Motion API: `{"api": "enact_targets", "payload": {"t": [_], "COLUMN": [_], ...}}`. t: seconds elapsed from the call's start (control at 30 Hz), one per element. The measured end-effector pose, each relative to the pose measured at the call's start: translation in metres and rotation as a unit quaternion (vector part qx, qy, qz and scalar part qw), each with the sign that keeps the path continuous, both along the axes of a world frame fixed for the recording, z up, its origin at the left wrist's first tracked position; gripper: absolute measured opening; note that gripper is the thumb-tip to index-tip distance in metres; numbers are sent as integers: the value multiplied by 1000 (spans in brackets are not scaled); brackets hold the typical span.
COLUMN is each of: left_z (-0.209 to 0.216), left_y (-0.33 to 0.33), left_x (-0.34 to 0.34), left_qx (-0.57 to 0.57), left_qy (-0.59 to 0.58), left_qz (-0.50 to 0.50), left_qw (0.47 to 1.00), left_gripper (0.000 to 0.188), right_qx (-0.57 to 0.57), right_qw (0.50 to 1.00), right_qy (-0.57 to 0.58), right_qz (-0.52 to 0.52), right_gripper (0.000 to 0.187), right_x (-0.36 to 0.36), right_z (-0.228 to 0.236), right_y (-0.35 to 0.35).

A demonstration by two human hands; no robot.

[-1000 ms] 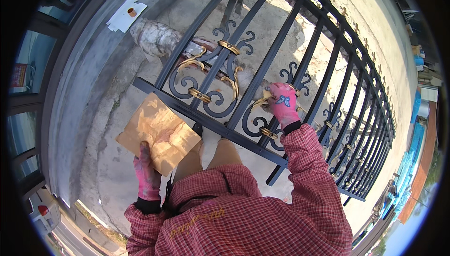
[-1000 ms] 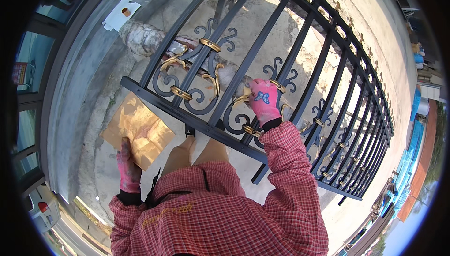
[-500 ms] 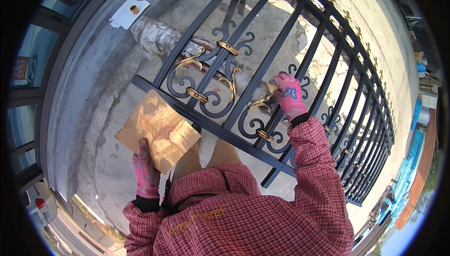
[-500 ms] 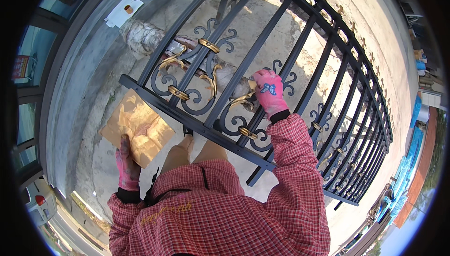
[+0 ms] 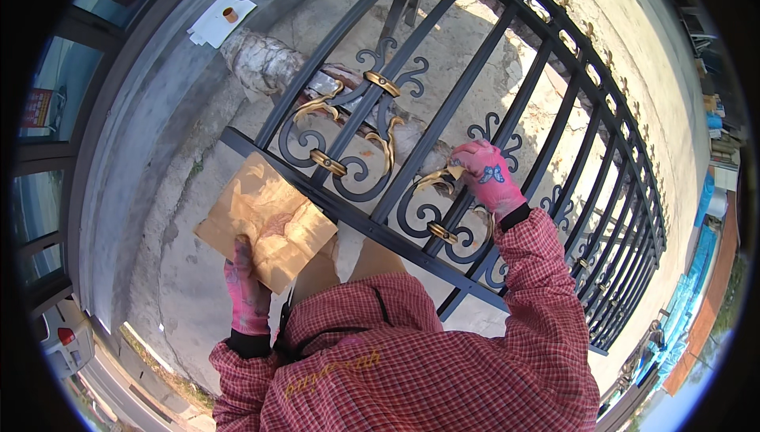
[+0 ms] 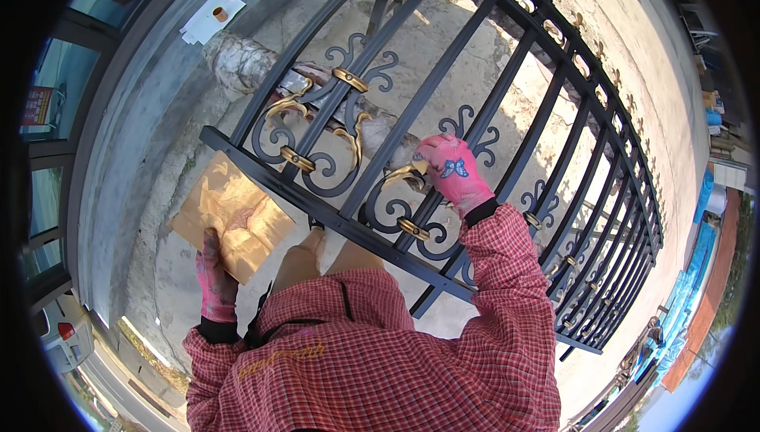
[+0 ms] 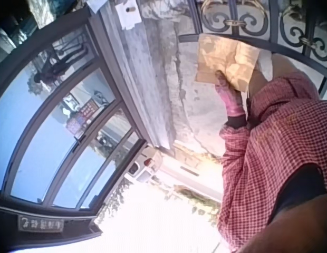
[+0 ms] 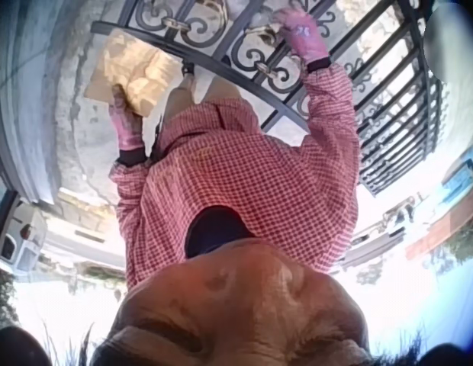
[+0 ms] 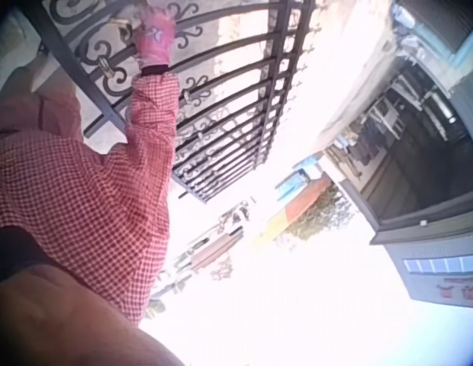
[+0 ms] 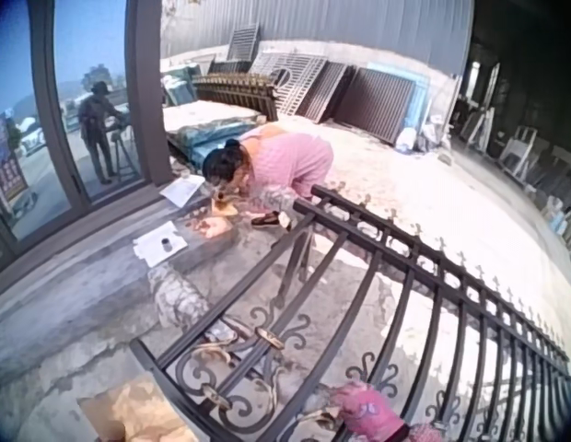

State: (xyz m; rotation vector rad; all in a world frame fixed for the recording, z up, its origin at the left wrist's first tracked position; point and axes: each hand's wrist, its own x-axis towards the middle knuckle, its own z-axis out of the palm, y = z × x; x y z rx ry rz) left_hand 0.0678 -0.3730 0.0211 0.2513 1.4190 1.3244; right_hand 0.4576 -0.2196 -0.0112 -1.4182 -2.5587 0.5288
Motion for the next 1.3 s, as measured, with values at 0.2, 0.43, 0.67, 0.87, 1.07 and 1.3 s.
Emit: {"api": "enact_targets", "payload": {"t": [0.2, 0.43, 0.67, 0.87, 1.07, 1.3], "left_z": [-8, -1, -1, 2, -9, -20], "left_y": [-6, -6, 5, 13, 20, 20], "left_x": [3, 19, 36, 43, 49, 48], "left_qx": [-8, 15, -2, 11, 34, 38], "left_qy": [-3, -10, -82, -120, -111, -111], "left_qz": [7, 0, -23, -102, -198, -276], "left_qw": [1000, 1000, 996, 987, 973, 954], "left_gripper": [51, 52, 38, 35, 41, 39], "right_qx": [-30, -7, -165, -50, -7, -15], "right_qw": [985, 993, 947, 951, 991, 987], "right_qy": [-141, -98, 210, 277, 83, 47], "right_qz": [91, 60, -179, -132, -108, -155], "right_gripper": [20, 17, 39, 45, 37, 37], "right_x": [2, -3, -35, -90, -131, -124], "right_z": [-30, -15, 45, 90, 107, 100], "right_y": [-28, -28, -56, -82, -99, -129]}}
